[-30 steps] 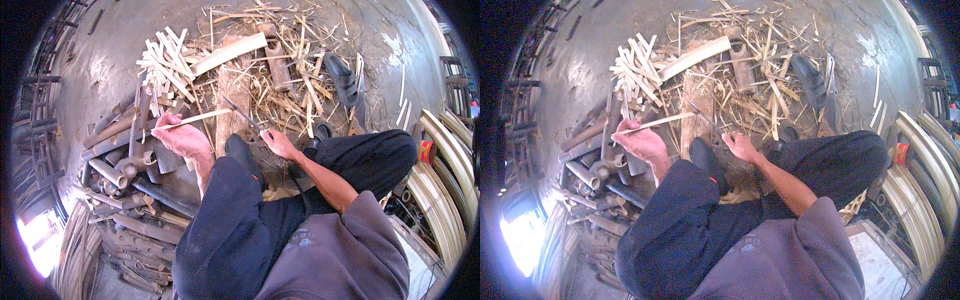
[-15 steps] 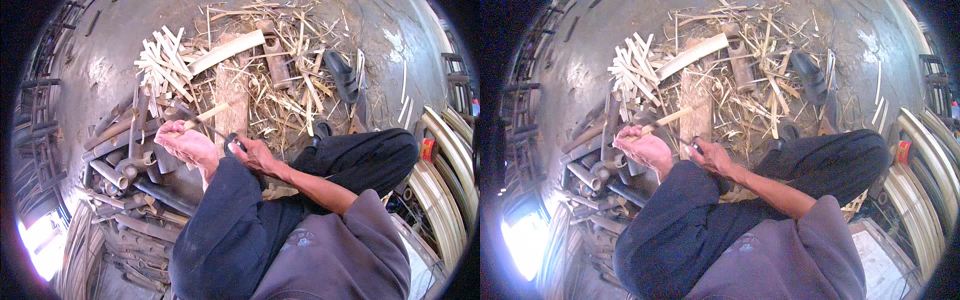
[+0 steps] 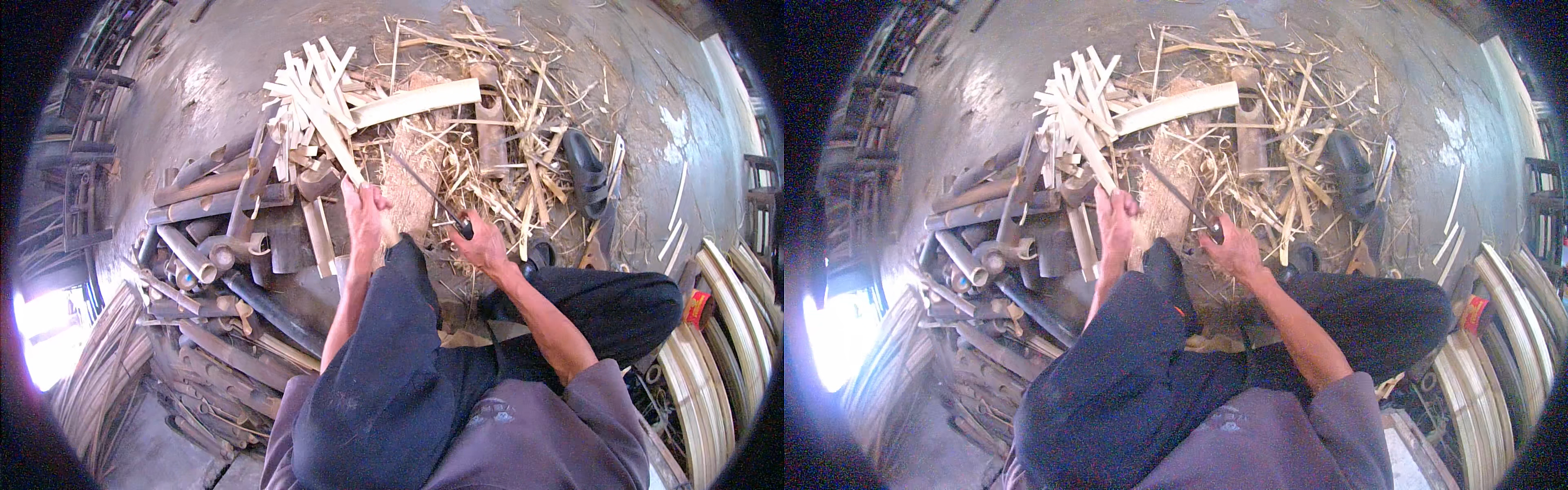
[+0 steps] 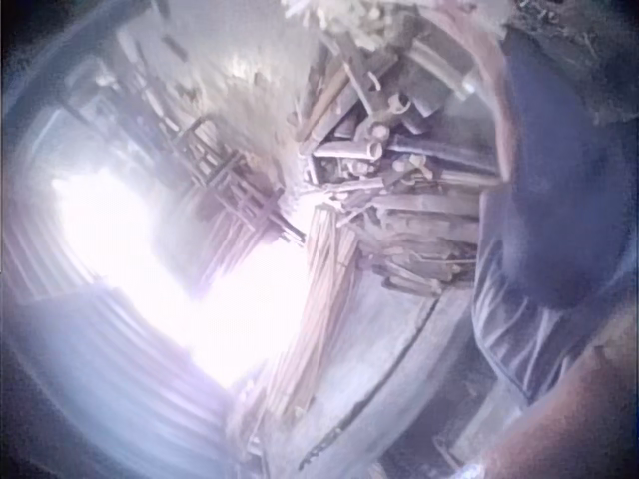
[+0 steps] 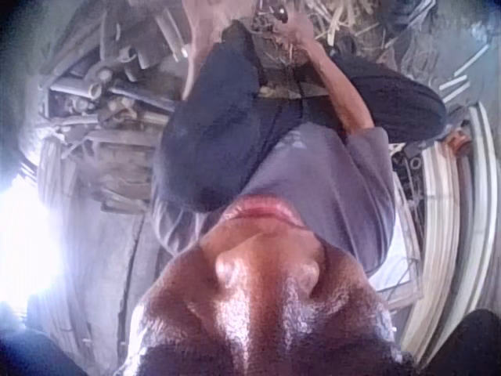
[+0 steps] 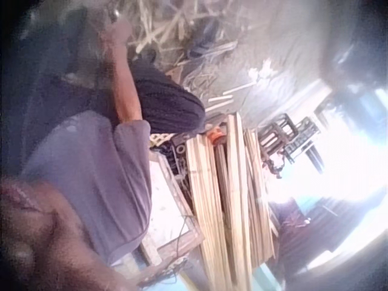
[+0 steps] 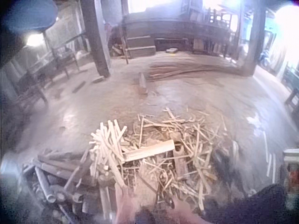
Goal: The person sits on the floor and uses a knife to split small pieces of wood into thinner strips. The person repeatedly positions the wood on a block and strikes it with the knife to create uniform slats.
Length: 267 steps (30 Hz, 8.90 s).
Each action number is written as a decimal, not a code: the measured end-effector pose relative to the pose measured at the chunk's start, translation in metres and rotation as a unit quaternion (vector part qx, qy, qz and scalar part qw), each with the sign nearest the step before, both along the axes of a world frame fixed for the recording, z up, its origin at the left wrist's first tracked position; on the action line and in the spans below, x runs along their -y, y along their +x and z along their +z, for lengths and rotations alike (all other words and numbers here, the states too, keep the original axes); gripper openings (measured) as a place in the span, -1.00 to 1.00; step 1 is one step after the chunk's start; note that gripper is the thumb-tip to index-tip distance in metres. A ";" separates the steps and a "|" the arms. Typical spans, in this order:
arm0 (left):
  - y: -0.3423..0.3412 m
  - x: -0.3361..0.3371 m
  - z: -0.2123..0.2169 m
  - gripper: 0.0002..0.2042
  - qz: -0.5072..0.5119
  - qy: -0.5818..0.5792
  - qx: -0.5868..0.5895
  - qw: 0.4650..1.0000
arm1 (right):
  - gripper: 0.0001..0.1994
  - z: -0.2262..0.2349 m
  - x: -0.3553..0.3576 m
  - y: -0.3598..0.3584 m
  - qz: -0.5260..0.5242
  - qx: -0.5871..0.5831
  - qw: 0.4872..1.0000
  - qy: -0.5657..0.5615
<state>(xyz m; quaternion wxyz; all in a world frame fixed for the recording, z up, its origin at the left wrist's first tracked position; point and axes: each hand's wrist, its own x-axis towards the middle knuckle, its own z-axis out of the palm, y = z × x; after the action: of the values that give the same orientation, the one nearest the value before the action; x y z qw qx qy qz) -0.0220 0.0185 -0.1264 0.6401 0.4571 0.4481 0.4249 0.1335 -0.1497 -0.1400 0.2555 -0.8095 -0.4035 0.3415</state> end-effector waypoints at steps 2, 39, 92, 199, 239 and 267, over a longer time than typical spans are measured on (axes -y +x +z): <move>-0.014 -0.001 0.018 -0.74 -0.091 -0.167 0.086 0.978 | -0.62 0.024 -0.012 0.008 0.066 0.038 0.996 0.046; -0.107 0.051 0.062 -0.79 -0.198 -0.040 -0.315 0.928 | -0.54 0.038 -0.036 0.180 -0.162 0.217 0.962 -0.046; 0.015 -0.154 0.142 -0.43 -0.093 0.231 0.147 0.957 | -0.56 0.024 0.041 -0.010 -0.150 -0.137 0.979 0.033; 0.056 -0.032 0.032 -0.78 -0.259 0.372 -0.293 0.842 | -0.53 0.158 -0.061 0.050 -0.015 0.067 0.987 0.144; -0.112 0.067 0.106 -0.61 -0.251 0.121 -0.230 0.932 | -0.60 0.053 -0.127 0.109 0.018 0.155 0.982 -0.107; -0.099 0.009 0.077 -0.43 -0.337 -0.329 0.207 0.858 | -0.69 0.078 -0.105 0.021 0.163 0.075 0.981 0.072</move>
<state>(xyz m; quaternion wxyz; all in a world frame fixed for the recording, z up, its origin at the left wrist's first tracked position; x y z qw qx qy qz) -0.1214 0.0098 -0.0496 0.9350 0.2446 0.2381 0.0961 0.1541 -0.0445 -0.0617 0.2229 -0.7356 -0.5719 0.2865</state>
